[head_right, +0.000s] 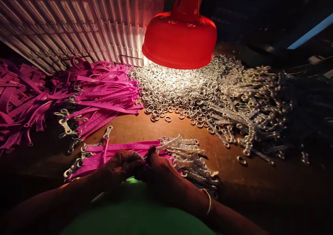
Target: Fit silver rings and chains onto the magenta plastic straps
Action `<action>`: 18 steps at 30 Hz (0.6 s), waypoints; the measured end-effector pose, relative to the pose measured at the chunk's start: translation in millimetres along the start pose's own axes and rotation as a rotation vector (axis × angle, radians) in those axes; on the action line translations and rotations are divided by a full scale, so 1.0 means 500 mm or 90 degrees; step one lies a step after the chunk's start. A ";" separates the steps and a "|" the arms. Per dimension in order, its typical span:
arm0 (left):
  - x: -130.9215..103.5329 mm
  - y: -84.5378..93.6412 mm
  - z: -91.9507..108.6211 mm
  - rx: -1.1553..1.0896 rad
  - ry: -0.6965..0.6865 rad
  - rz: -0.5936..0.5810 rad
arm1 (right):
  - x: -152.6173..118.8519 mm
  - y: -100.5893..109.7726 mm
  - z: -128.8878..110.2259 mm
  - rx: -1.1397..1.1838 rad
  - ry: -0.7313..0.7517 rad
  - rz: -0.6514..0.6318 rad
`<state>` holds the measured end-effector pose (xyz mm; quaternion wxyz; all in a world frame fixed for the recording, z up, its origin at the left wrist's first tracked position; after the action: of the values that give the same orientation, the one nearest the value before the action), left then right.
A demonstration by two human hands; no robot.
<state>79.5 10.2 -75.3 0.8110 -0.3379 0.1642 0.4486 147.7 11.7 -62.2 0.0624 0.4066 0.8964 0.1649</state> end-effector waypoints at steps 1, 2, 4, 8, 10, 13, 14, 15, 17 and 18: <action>0.005 -0.002 -0.001 -0.006 0.007 -0.008 | 0.005 -0.010 -0.005 0.013 0.017 -0.030; 0.009 -0.002 -0.002 -0.008 0.015 -0.011 | 0.008 -0.018 -0.007 0.018 0.028 -0.055; 0.018 0.002 -0.003 -0.001 0.026 -0.004 | 0.011 -0.023 -0.005 -0.007 0.024 -0.086; 0.032 0.013 -0.015 -0.014 0.059 0.003 | 0.027 -0.011 -0.012 -0.105 -0.003 -0.141; 0.037 0.013 -0.027 -0.067 0.082 -0.019 | 0.040 0.001 -0.031 -0.153 0.007 -0.161; 0.040 0.012 -0.031 -0.123 0.082 -0.056 | 0.053 0.013 -0.053 -0.198 0.042 -0.171; 0.040 0.013 -0.028 -0.123 0.071 -0.061 | 0.054 0.017 -0.055 -0.210 0.053 -0.160; 0.040 0.013 -0.024 -0.115 0.057 -0.064 | 0.054 0.021 -0.055 -0.220 0.060 -0.142; 0.038 0.013 -0.013 -0.082 0.026 -0.061 | 0.050 0.028 -0.050 -0.228 0.077 -0.096; 0.037 0.012 -0.006 -0.061 0.013 -0.055 | 0.047 0.031 -0.049 -0.231 0.092 -0.072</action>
<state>84.5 21.8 -90.4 0.8108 -0.3875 0.1362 0.4170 137.2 33.0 -33.2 0.0792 0.3251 0.8755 0.3487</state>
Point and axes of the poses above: each hand's wrist, its own x-axis towards the middle knuckle, its own y-axis out of the back of the hand, z = x × y, the point moved 10 cm from there along x, towards the middle knuckle, and after that the axes turned 12 degrees about y, right-handed, at the moved point
